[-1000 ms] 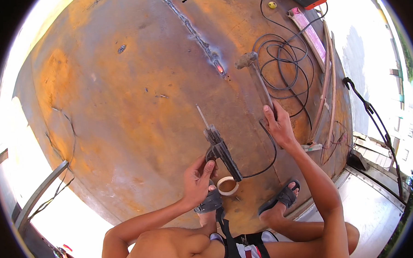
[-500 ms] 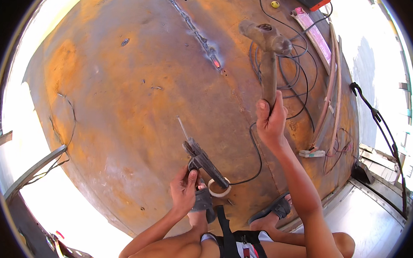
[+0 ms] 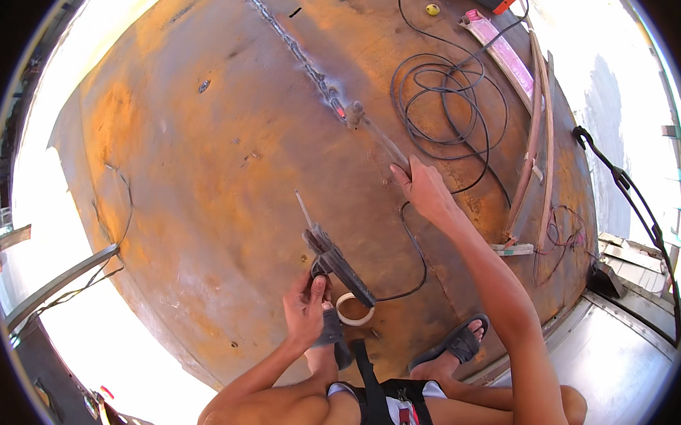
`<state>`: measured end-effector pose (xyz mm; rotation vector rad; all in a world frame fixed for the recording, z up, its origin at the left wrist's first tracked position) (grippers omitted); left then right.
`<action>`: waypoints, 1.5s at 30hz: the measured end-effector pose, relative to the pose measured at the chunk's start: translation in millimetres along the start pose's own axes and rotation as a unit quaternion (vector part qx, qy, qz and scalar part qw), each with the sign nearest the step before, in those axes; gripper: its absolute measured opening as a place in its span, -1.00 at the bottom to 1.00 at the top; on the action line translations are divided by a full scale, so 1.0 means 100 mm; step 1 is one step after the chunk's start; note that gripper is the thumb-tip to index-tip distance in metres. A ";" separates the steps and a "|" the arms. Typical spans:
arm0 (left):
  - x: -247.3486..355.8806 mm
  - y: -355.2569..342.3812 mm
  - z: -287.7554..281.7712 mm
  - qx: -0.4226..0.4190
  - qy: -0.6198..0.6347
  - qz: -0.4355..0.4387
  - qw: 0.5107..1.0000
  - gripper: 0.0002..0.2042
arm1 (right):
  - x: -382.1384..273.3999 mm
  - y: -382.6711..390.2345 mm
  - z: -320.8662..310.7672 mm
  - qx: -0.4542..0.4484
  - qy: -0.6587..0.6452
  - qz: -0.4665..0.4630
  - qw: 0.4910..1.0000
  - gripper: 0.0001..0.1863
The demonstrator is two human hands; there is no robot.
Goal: The person welds a seam on a large curved metal surface using a handheld welding torch, then uses a hammer to chip away slag from the weld bead. The person repeats this cycle of welding and chipping along the seam.
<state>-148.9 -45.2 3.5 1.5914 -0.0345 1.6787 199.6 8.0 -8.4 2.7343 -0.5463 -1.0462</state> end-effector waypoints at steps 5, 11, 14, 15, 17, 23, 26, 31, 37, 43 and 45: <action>0.10 -0.02 -0.05 0.005 -0.030 0.008 1.000 -0.66 | 0.14 0.12 -0.06 -0.010 -0.040 0.058 0.997 -0.47; 0.04 -0.10 -0.04 -0.006 -0.054 -0.035 0.998 -0.61 | 0.53 0.51 -0.29 0.085 0.042 0.058 0.994 -0.55; 0.05 -0.18 -0.02 -0.022 -0.060 -0.014 0.998 -0.57 | 0.67 0.56 -0.29 0.061 0.124 0.068 0.988 -0.58; 0.06 -0.22 0.00 -0.031 -0.068 -0.006 0.997 -0.57 | 0.71 0.61 -0.30 0.068 0.132 0.062 0.987 -0.59; 0.05 -0.27 0.02 -0.043 -0.065 -0.012 0.997 -0.57 | 0.76 0.70 -0.30 0.079 0.146 0.045 0.985 -0.60; 0.19 -0.28 -0.07 -0.002 -0.080 -0.008 0.997 -0.62 | 0.38 0.03 -1.57 -0.010 -0.015 0.095 0.995 -0.68; 0.25 -0.35 -0.05 0.000 -0.082 0.002 0.997 -0.62 | 1.60 -1.04 -2.48 0.107 0.091 0.048 0.989 -0.47; 0.26 -0.39 0.08 -0.009 -0.070 0.008 0.998 -0.61 | 3.17 -1.98 -3.17 0.056 0.200 0.247 0.946 0.34; 0.26 -0.17 -0.10 0.044 -0.060 -0.034 0.997 -0.63 | 2.87 -1.93 -2.67 -0.007 0.266 0.274 0.924 0.31; 0.21 -0.28 -0.06 0.036 -0.044 -0.030 0.998 -0.63 | 2.28 -1.28 -2.19 0.047 0.276 0.221 0.934 0.03; 0.21 -0.28 -0.04 0.033 -0.037 -0.025 0.998 -0.65 | 2.25 -1.07 -2.02 0.067 0.209 0.238 0.946 0.01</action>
Point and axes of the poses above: each hand's wrist, its own y-axis away from the middle knuckle, its own z-axis out of the palm, x = y × z, the point moved 9 cm from there along -y, towards the middle knuckle, and after that the axes turned 13 degrees about -x, right-handed, at the moved point
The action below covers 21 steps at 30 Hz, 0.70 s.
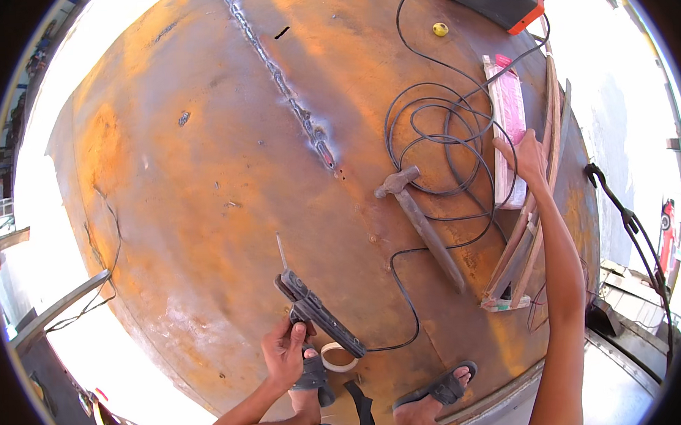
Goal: The person welds a seam on a large curved metal surface using a handheld welding torch, then uses a hammer to chip away slag from the weld bead. The person repeats this cycle of welding and chipping along the seam.
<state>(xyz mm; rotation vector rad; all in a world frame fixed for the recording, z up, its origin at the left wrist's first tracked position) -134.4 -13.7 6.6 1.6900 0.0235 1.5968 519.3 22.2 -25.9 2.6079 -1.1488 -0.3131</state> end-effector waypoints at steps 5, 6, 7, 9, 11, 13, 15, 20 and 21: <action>-0.02 0.02 0.05 -0.017 -0.002 0.021 1.000 -0.66 | 0.25 0.54 0.09 0.041 -0.223 0.086 0.970 0.04; -0.03 0.02 0.05 -0.020 0.005 0.023 1.000 -0.66 | 0.30 0.66 0.04 0.078 -0.202 0.085 0.973 0.05; -0.04 0.03 0.05 -0.023 0.012 0.024 0.999 -0.66 | 0.33 0.81 0.00 0.115 -0.180 0.082 0.974 0.07; -0.08 0.07 0.02 -0.015 0.027 0.020 0.999 -0.65 | 0.31 1.08 -0.02 0.169 -0.218 0.076 0.958 0.05; -0.10 0.10 -0.01 -0.014 0.017 0.024 0.999 -0.63 | 0.42 1.36 -0.06 0.151 -0.259 0.128 0.945 -0.02; -0.10 0.04 0.07 -0.025 0.014 0.036 0.999 -0.63 | 0.74 1.58 -0.22 0.188 -0.227 0.122 0.948 -0.04; -0.10 0.04 0.07 -0.032 0.023 0.043 0.998 -0.64 | 0.96 1.88 -0.24 0.191 -0.235 0.131 0.944 -0.06; -0.16 -0.06 0.23 -0.058 0.022 0.059 0.996 -0.62 | 1.18 2.96 -0.31 0.256 -0.226 0.021 0.940 -0.12; -0.18 -0.06 0.27 -0.065 0.015 0.056 0.996 -0.62 | 0.95 3.07 -0.33 0.237 -0.237 -0.021 0.942 -0.10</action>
Point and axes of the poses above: each hand's wrist, its own y-axis away from the middle knuckle, its own z-axis out of the palm, x = y × z, the point moved 9 cm from there along -y, towards the middle knuckle, and after that the axes turned 13 degrees about -x, right-handed, at the moved point
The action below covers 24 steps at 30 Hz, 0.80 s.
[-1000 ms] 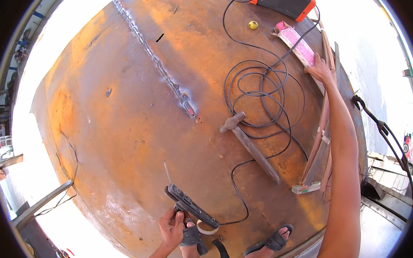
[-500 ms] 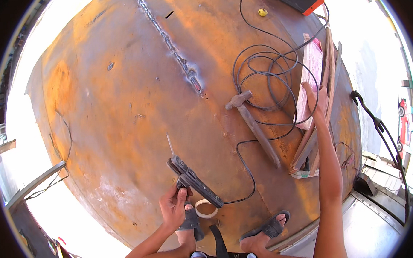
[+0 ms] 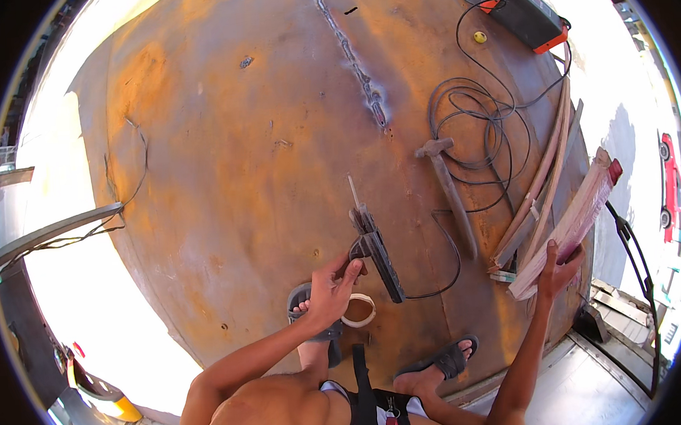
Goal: The person welds a seam on a large curved metal surface using a handheld welding torch, then uses a hammer to chip away slag from the weld bead. The person repeats this cycle of welding and chipping along the seam.
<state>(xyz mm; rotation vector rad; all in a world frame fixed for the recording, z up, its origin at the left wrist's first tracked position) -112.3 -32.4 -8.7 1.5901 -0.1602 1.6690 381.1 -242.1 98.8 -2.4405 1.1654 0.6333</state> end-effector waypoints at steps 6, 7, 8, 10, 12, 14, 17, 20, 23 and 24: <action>-0.56 -0.06 0.27 -0.030 0.022 -0.007 0.999 -0.72 | -2.54 0.62 0.56 -0.175 -0.207 -0.124 0.955 0.06; -0.52 -0.05 0.32 -0.017 0.025 0.028 0.999 -0.74 | -2.89 0.72 0.76 -0.219 -0.240 -0.129 0.937 0.06; -0.48 -0.05 0.43 -0.009 0.038 0.066 0.997 -0.75 | -3.20 0.81 0.94 -0.213 -0.224 -0.190 0.932 0.04; -1.03 0.01 0.41 -0.005 0.112 0.056 0.992 -0.74 | -3.88 1.11 1.46 -0.249 -0.247 -0.216 0.911 0.03; -1.13 -0.08 0.58 -0.029 0.078 0.021 0.996 -0.72 | -4.31 1.40 1.90 -0.285 -0.235 -0.225 0.902 -0.04; -0.77 -0.04 0.74 -0.025 0.044 -0.024 0.998 -0.70 | -4.41 1.76 2.48 -0.332 -0.217 -0.221 0.891 -0.08; -1.05 -0.01 0.67 0.008 0.086 0.003 0.996 -0.68 | -4.56 2.38 3.26 -0.409 -0.157 -0.204 0.876 -0.09; -0.97 -0.08 0.81 0.001 0.092 0.022 0.996 -0.68 | -4.33 2.46 3.65 -0.467 -0.034 -0.188 0.863 -0.03; -0.96 -0.12 0.79 -0.010 0.071 -0.016 0.997 -0.68 | -4.33 2.51 3.56 -0.466 0.020 -0.264 0.844 -0.08; -0.93 -0.11 0.73 -0.007 0.059 -0.025 0.998 -0.68 | -4.31 2.55 3.43 -0.461 0.026 -0.303 0.834 -0.13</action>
Point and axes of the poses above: each hand's wrist, its own y-axis away from the middle knuckle, its own z-axis out of the palm, x = y × z, the point moved 9 cm from there along -y, towards the middle knuckle, and after that the axes turned 13 degrees about -x, right-handed, at the moved point
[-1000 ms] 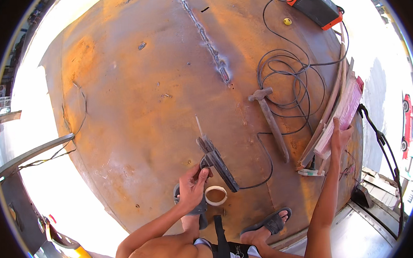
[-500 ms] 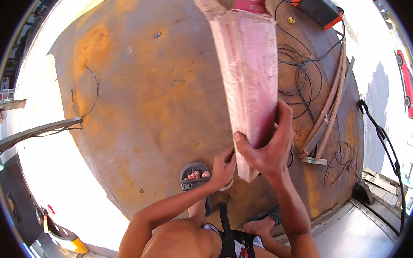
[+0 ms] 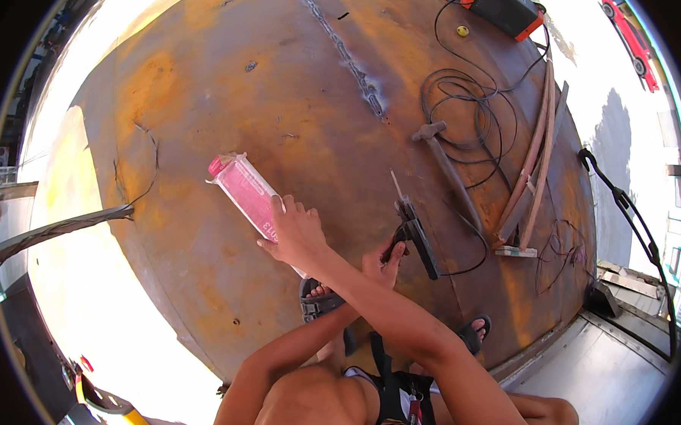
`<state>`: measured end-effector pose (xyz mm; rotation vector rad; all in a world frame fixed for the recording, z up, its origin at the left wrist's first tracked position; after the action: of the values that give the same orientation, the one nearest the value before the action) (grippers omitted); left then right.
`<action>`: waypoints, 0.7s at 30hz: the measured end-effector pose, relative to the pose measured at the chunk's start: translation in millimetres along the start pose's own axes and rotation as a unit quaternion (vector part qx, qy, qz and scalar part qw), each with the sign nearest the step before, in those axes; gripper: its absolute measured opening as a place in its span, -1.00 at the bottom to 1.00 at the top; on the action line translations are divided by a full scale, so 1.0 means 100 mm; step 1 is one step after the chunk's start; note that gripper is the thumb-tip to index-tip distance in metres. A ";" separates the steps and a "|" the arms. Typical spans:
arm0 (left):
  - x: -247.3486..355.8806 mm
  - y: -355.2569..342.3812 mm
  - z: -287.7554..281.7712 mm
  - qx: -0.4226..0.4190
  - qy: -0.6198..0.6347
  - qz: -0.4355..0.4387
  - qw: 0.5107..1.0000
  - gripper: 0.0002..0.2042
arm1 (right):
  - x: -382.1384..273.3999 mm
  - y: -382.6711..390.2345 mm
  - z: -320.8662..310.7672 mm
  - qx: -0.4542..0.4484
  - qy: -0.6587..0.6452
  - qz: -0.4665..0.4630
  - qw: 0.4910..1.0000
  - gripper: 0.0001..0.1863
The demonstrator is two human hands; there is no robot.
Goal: The person welds a seam on a large curved metal surface using a handheld welding torch, then uses a hammer to chip away slag from the weld bead. The person repeats this cycle of welding and chipping along the seam.
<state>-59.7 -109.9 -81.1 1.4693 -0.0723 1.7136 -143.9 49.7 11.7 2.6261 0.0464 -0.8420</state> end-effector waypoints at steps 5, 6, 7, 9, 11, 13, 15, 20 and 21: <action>0.54 -0.21 -0.33 -0.035 0.091 0.079 0.992 -0.63 | 0.61 1.40 -1.80 0.295 -0.126 -0.094 0.942 -0.45; 0.66 -0.29 -0.37 -0.038 0.076 0.099 0.991 -0.62 | 1.04 1.60 -1.94 0.313 -0.141 -0.004 0.939 -0.48; 0.92 -0.38 -0.32 -0.030 -0.018 0.108 0.994 -0.61 | 1.48 1.73 -1.99 0.327 -0.097 0.063 0.938 -0.48; 1.17 -0.58 -0.31 -0.016 -0.128 0.129 0.983 -0.60 | 2.03 1.70 -1.66 0.187 -0.179 0.108 0.960 -0.47; 1.27 -0.72 -0.35 -0.003 -0.160 0.147 0.976 -0.61 | 2.22 1.58 -1.40 0.108 -0.237 0.126 0.957 -0.43; 1.28 -0.84 -0.38 0.014 -0.175 0.124 0.977 -0.62 | 2.28 1.43 -1.25 0.094 -0.272 0.123 0.950 -0.36; 1.27 -0.94 -0.39 0.036 -0.183 0.120 0.975 -0.62 | 2.34 1.29 -1.18 0.154 -0.305 0.109 0.933 -0.49; 1.19 -1.13 -0.42 0.065 -0.165 0.077 0.981 -0.66 | 2.31 1.00 -1.11 0.217 -0.231 0.096 0.944 -0.43; 1.18 -1.17 -0.41 0.051 -0.148 0.093 0.983 -0.66 | 2.33 0.96 -1.10 0.220 -0.240 0.099 0.940 -0.47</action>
<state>-12.9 51.2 -50.0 1.8353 -0.2919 1.6507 122.1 -18.4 -5.2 2.6607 -0.5909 -1.5337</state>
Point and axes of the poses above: each hand's wrist, its own y-axis away from the middle knuckle, its own z-axis out of the palm, x = y × z, the point moved 9 cm from there along -y, towards the middle knuckle, and after that the axes turned 13 degrees about -x, right-handed, at the moved point
